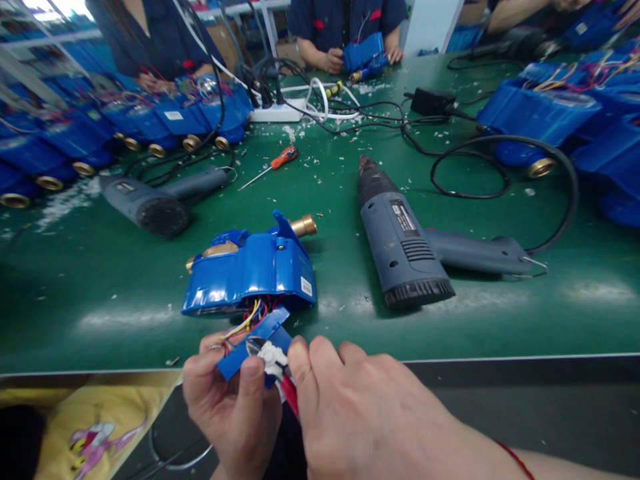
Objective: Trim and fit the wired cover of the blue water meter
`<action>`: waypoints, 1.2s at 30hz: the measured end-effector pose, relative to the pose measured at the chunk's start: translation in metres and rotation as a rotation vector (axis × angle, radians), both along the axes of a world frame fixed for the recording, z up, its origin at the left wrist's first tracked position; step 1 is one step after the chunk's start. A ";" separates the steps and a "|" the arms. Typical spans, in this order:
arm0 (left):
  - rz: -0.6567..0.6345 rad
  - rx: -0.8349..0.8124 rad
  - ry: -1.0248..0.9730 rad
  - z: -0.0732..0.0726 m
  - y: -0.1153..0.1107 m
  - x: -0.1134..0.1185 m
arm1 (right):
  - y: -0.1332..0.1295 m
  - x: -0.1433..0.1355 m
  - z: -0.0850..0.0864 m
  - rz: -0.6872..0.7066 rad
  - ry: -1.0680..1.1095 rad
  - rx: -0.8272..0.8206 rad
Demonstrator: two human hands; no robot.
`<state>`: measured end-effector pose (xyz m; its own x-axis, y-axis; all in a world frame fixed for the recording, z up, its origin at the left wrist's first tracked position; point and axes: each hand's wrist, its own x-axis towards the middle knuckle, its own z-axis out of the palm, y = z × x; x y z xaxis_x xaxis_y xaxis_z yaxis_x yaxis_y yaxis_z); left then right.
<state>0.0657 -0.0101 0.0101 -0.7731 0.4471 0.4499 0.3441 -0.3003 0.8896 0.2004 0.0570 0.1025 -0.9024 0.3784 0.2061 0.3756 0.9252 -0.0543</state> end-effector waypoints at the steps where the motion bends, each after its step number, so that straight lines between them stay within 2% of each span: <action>1: -0.005 0.002 -0.007 0.000 0.000 0.000 | 0.000 0.001 0.000 -0.002 0.000 -0.002; 6: -0.053 0.025 -0.042 -0.004 -0.002 -0.002 | 0.003 0.002 -0.003 0.007 0.034 -0.021; 10: -0.096 0.048 -0.123 -0.007 -0.003 -0.006 | 0.006 0.008 -0.012 0.023 0.202 -0.037; 14: -0.103 0.069 -0.234 -0.005 -0.003 -0.006 | 0.010 0.024 -0.015 0.094 0.204 -0.181; 18: -0.133 0.084 -0.374 0.002 -0.005 -0.006 | 0.008 0.042 -0.024 0.064 0.178 -0.305; 21: -0.117 0.015 -0.510 0.009 -0.006 -0.008 | 0.001 0.048 -0.043 0.027 0.284 -0.369; 25: -0.059 -0.181 -0.643 0.021 -0.006 -0.011 | -0.007 0.048 -0.064 -0.057 0.430 -0.445; 28: -0.064 -0.259 -0.666 0.029 -0.006 -0.013 | -0.010 0.048 -0.065 -0.110 0.433 -0.547; 31: -0.142 -0.307 -0.711 0.035 -0.009 -0.016 | -0.011 0.050 -0.060 -0.149 0.442 -0.626; 36: -0.205 -0.316 -0.668 0.036 -0.020 -0.022 | -0.014 0.051 -0.060 -0.165 0.522 -0.721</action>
